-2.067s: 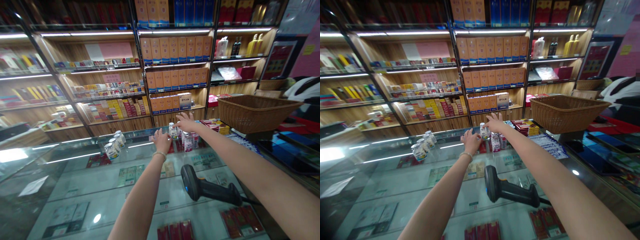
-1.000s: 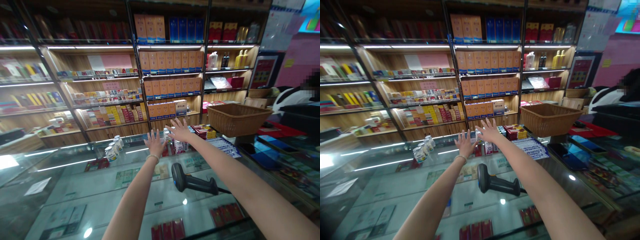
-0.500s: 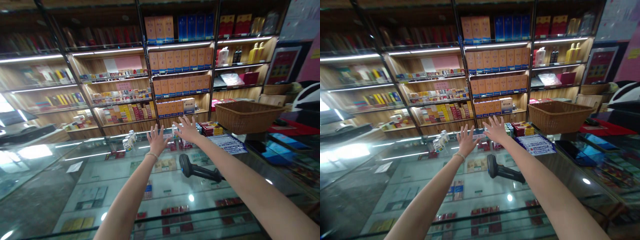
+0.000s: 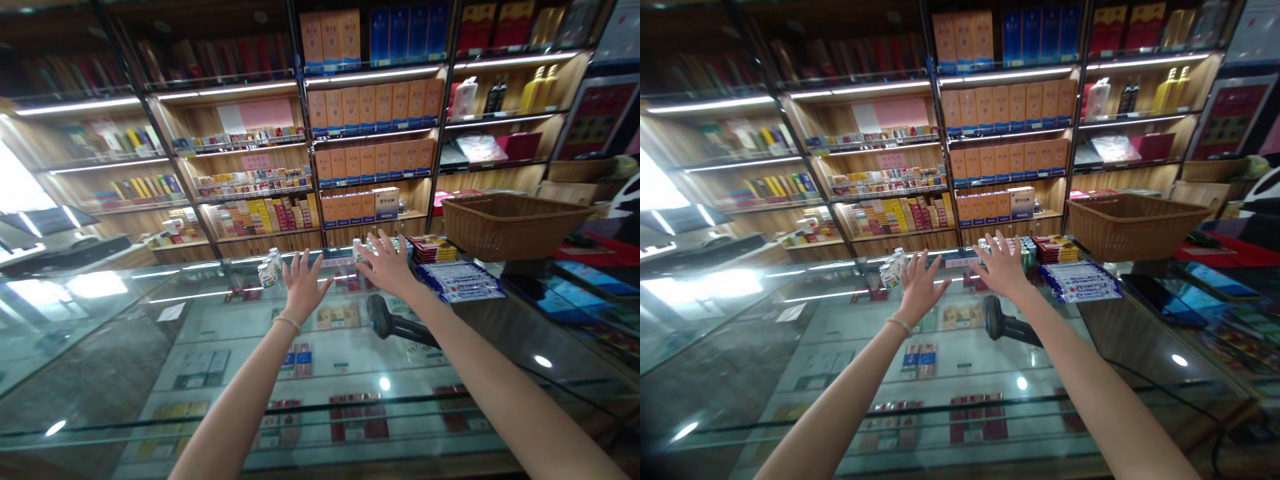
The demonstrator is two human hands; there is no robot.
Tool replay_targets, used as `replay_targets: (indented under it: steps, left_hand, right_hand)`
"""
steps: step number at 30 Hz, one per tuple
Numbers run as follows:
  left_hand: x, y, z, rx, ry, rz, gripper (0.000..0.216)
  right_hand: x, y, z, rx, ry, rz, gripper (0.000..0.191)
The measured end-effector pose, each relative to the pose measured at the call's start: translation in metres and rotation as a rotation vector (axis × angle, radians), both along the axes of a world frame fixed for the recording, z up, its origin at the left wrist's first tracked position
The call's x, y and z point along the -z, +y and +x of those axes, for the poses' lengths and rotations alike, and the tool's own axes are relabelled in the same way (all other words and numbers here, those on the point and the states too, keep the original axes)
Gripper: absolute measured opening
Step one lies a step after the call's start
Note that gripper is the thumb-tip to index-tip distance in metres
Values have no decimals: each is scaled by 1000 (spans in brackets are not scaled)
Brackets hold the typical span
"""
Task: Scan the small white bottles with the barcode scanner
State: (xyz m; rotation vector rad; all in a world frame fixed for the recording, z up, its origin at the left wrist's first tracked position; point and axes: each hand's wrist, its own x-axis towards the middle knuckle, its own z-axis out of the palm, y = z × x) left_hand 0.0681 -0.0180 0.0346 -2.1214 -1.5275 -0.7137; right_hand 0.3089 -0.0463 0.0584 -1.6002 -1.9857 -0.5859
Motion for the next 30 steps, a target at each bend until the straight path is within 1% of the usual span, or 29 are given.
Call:
replay_targets:
  steps: [7,10,18,22,25,30]
  left_hand:
    - [12,-6,-9,-52,-23,-47,66]
    - [14,-7,-12,-63,-19,-71,66]
    - [13,-11,-19,-69,-17,-42,66]
    - [11,-13,-24,-80,-49,-57,69]
    - [8,-12,-32,-113,-84,-82,70]
    - [4,-10,-48,-201,-125,-62,71]
  right_hand:
    - [17,-7,-3,7,37,-28,56]
    - [23,-8,-2,6,45,-58,55]
    - [23,-16,-6,8,4,-30,55]
    - [24,-20,-12,-1,-13,-50,56]
    - [27,-23,-19,-21,-32,-49,55]
    - [31,-26,-28,-46,-54,-30,56]
